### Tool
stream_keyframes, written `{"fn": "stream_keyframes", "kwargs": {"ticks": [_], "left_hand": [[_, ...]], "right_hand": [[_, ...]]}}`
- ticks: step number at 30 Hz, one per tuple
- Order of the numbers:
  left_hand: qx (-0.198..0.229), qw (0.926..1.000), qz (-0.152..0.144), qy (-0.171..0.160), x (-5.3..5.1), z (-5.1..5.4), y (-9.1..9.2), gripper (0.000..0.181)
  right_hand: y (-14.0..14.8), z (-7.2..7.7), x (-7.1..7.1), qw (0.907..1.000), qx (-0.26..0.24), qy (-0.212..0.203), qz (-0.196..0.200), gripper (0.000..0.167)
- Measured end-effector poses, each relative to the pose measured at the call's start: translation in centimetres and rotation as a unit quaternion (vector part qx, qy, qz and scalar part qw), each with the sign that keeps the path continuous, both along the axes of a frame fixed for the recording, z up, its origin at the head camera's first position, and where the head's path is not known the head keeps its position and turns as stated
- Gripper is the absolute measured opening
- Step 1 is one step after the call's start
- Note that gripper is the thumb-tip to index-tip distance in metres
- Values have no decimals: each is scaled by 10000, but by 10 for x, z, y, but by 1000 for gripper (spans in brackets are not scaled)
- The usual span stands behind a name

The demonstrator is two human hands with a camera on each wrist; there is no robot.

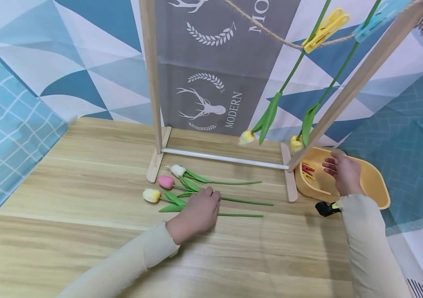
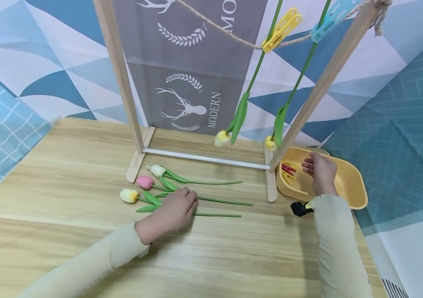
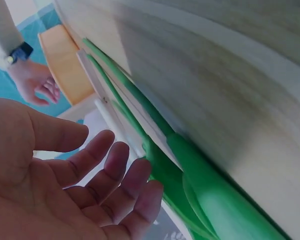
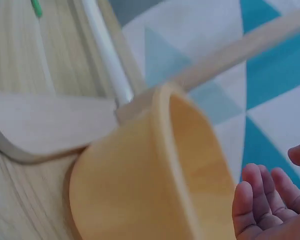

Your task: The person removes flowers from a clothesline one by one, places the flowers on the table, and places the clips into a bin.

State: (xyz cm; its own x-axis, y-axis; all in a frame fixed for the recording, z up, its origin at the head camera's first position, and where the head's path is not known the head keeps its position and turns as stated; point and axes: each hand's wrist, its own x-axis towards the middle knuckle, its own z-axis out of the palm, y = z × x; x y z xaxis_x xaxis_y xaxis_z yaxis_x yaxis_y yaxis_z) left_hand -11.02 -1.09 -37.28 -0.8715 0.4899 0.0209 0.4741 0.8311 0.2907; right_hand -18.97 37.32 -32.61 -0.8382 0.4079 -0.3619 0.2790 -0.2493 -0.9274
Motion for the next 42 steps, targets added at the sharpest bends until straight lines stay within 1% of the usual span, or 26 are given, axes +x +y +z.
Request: {"fn": "stream_keyframes", "kwargs": {"ticks": [4,7,9,12,13,17,21,23,27,29,31,34,38,40,42], "left_hand": [[321,9994,36,111,-3,2,-8,13],[587,9980,82,230,-6,5,-15,12],[745,9967,122,287,-7,7,-20,11],[1030,9939,202,346,-9,12,-27,13],[1121,9927,235,371,-10,14,-29,14],[1501,9877,332,298,-14,24,-33,16],[1830,9821,360,274,-18,34,-32,16],[2037,9777,352,360,-21,39,-30,15],[2525,9655,348,538,-25,50,-26,14],[2701,9602,329,623,-27,57,-25,15],[2811,9568,314,674,-29,63,-24,17],[3027,9504,260,664,-33,73,-21,19],[3415,9384,233,470,-39,89,-17,21],[3585,9323,188,439,-42,97,-13,20],[3691,9282,172,425,-45,104,-9,20]], "right_hand": [[-9,10,15,9981,-19,543,275,14],[-20,17,25,9939,112,946,553,15],[-27,23,30,9902,310,1170,696,17],[-39,33,38,9845,639,1423,808,20],[-43,37,40,9824,739,1508,822,21],[-58,53,49,9736,957,1833,969,22],[-70,64,57,9639,1100,2157,1108,18],[-75,70,59,9597,1147,2308,1115,17],[-81,82,60,9529,1147,2587,1091,18],[-84,89,59,9499,1160,2702,1060,18],[-88,96,57,9463,1221,2821,1001,17],[-93,107,55,9404,1326,2979,971,18],[-100,123,54,9306,1525,3154,1059,22],[-104,130,53,9265,1604,3227,1080,23],[-108,138,51,9232,1673,3284,1093,23]]}}
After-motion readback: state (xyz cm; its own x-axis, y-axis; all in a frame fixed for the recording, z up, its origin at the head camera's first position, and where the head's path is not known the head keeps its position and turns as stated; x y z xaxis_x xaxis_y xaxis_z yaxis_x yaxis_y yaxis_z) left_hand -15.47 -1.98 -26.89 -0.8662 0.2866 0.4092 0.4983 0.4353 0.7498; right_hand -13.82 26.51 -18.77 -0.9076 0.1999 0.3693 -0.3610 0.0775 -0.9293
